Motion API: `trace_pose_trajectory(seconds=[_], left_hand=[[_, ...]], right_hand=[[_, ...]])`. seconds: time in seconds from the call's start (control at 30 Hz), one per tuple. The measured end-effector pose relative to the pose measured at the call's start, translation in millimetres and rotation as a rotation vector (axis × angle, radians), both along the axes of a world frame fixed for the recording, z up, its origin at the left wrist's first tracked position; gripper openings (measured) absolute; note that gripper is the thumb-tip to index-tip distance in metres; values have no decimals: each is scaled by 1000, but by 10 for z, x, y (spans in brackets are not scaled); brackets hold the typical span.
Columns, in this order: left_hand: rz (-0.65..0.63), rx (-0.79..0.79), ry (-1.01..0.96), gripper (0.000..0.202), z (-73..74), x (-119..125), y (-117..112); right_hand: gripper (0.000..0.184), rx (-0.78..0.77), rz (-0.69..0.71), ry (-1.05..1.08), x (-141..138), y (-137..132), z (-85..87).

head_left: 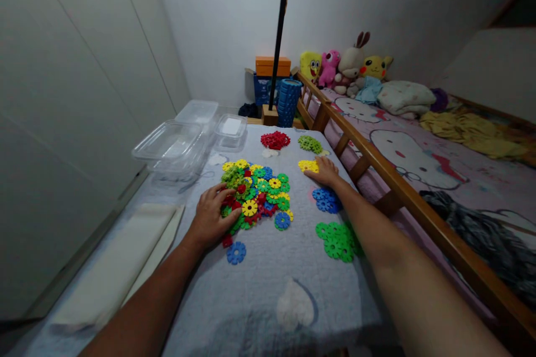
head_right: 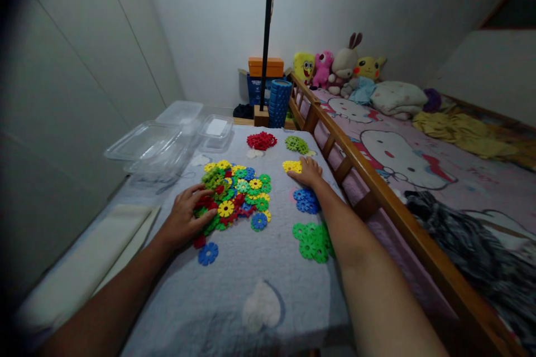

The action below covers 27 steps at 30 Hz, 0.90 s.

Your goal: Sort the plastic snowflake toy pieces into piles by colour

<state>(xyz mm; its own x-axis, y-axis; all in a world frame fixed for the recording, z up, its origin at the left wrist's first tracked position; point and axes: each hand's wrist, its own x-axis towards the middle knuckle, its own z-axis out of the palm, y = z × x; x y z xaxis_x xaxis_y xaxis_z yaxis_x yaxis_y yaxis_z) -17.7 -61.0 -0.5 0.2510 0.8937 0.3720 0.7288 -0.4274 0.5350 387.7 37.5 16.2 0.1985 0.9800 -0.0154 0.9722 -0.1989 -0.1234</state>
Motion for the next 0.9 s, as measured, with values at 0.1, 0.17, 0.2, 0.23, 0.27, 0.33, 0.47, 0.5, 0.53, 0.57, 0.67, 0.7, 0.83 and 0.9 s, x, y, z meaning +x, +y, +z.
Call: trace_pose_trajectory(seconds=[0.1,0.17,0.2,0.23,0.27,0.33,0.47,0.5,0.53,0.57,0.67,0.7,0.83,0.9], left_hand=[[6,1,-4,47,-4,0,1],[7,1,-1,47,-3,-1,2],[7,1,1,47,-2,-1,3],[9,-1,4,48,0,-1,4],[12,-5,5,48,1,-1,6],[16,-12,5,49,1,-3,11],[5,-12,2,48,-4,-12,18],[1,-11,2,47,-4,-13,18],[0,-9,1,47,-5,-14,17],[0,-8,-1,47,-4,-14,16],[5,-6,-4,47,-1,-14,12],[5,-6,-3,47,1,-14,12],[2,-14,7,48,10,-21,11],[-3,-21,11,49,13,-25,11]], right_hand=[[86,33,-5,44,31,-86,86],[84,71,10,70,98,-181,153],[84,90,20,84,146,-240,184],[86,106,30,99,199,-305,210],[89,115,40,116,253,-377,232],[95,104,55,147,345,-541,257],[105,-24,97,149,357,-888,240],[107,-65,105,136,319,-964,225],[107,-102,112,120,270,-1032,209],[107,-133,118,101,213,-1090,191],[103,-183,127,38,44,-1200,139],[100,-189,122,17,-2,-1218,123],[82,-171,99,-39,-98,-1231,79],[76,-149,113,-41,-109,-1227,70]])
